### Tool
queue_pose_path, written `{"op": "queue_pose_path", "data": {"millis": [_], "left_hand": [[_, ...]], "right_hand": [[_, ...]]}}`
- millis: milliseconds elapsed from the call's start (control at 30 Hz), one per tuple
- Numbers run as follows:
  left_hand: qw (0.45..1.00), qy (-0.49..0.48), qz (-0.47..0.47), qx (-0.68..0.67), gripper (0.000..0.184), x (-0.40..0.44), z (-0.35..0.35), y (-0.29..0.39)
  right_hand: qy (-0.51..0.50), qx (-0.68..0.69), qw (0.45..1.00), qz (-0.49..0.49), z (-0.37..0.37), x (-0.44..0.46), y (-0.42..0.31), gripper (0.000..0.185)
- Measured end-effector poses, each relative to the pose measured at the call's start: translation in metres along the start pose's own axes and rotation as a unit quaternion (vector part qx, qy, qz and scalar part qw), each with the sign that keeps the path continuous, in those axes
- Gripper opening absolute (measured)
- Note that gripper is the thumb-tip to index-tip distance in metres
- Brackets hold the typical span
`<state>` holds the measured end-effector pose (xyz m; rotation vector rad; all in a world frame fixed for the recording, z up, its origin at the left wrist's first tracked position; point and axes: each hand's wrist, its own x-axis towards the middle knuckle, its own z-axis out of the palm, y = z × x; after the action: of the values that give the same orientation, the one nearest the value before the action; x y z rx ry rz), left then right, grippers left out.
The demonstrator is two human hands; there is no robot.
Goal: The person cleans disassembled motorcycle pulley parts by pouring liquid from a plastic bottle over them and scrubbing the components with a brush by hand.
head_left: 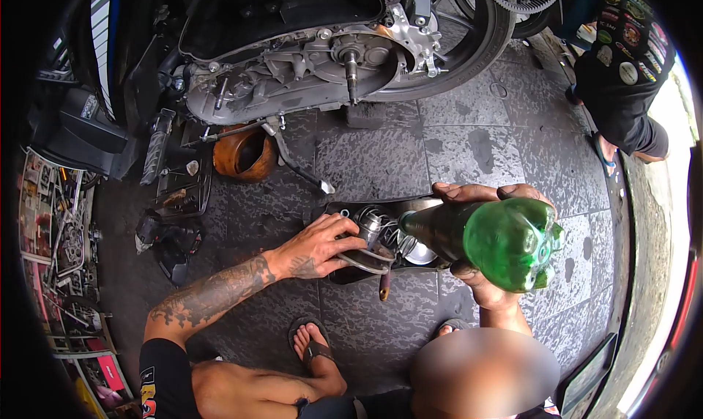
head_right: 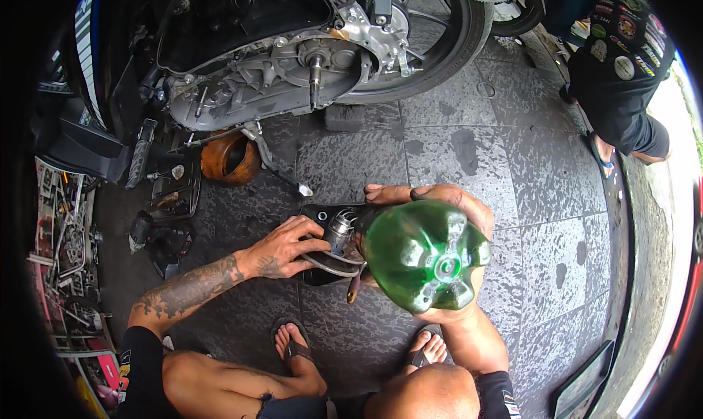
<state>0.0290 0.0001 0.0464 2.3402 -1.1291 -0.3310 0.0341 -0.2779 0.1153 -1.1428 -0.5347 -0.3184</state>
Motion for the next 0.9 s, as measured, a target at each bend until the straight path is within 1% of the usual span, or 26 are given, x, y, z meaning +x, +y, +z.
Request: {"op": "queue_pose_path", "data": {"millis": [33,67,133,233,267,333,367,400,433,500,567,600,633,733,800,833,900], "left_hand": [[1.000,-0.008,-0.021,-0.021,0.047,0.000,0.001,0.000],[1.000,-0.009,-0.020,-0.022,0.047,0.001,0.001,-0.001],[0.997,-0.007,-0.033,-0.072,0.042,0.002,0.004,-0.001],[0.995,0.009,-0.041,-0.086,0.037,0.006,0.005,0.004],[0.995,0.009,-0.041,-0.086,0.037,0.007,0.006,0.005],[0.987,0.029,-0.074,-0.142,0.026,0.008,0.009,0.003],[0.987,0.028,-0.072,-0.142,0.026,0.010,0.011,0.002],[0.976,0.050,-0.099,-0.186,0.024,0.012,0.013,0.001],[0.963,0.070,-0.125,-0.230,0.025,0.014,0.013,0.001],[0.962,0.083,-0.142,-0.219,0.025,0.016,0.016,0.003],[0.960,0.097,-0.160,-0.207,0.026,0.016,0.017,0.003],[0.956,0.094,-0.171,-0.220,0.029,0.015,0.018,0.002],[0.951,0.091,-0.182,-0.232,0.033,0.015,0.020,0.000],[0.953,0.118,-0.161,-0.229,0.034,0.007,0.024,0.000],[0.956,0.121,-0.161,-0.215,0.034,0.004,0.026,-0.001],[0.954,0.123,-0.162,-0.220,0.033,0.004,0.026,-0.003],[0.952,0.125,-0.166,-0.224,0.032,0.004,0.024,-0.005]], "right_hand": [[0.001,0.007,1.000,-0.007,0.001,0.000,0.000,0.080],[-0.007,0.007,1.000,-0.012,-0.002,0.000,0.002,0.084],[-0.023,0.008,0.999,-0.020,-0.006,-0.001,0.004,0.092],[-0.044,-0.053,0.997,-0.023,-0.006,0.000,0.004,0.092],[-0.034,-0.037,0.999,-0.023,-0.004,-0.001,0.006,0.090],[-0.022,-0.021,0.999,-0.025,-0.002,-0.001,0.007,0.089],[-0.024,-0.017,0.999,-0.029,-0.002,0.000,0.007,0.088],[-0.027,-0.012,0.999,-0.033,-0.003,0.000,0.008,0.086],[-0.020,-0.018,0.999,-0.039,-0.004,0.001,0.009,0.087],[-0.037,-0.017,0.998,-0.039,-0.010,0.005,0.011,0.086],[0.006,0.010,0.999,-0.040,-0.003,0.003,0.013,0.084],[0.027,0.024,0.998,-0.042,0.000,0.003,0.014,0.083],[0.024,0.021,0.999,-0.033,-0.001,0.004,0.014,0.083],[-0.007,0.009,1.000,-0.024,-0.002,0.009,0.011,0.085],[0.023,-0.006,1.000,0.008,0.002,0.006,0.007,0.087],[0.021,-0.004,1.000,0.010,0.001,0.005,0.009,0.087],[-0.014,-0.033,0.999,-0.003,-0.003,0.002,0.013,0.088]]}}
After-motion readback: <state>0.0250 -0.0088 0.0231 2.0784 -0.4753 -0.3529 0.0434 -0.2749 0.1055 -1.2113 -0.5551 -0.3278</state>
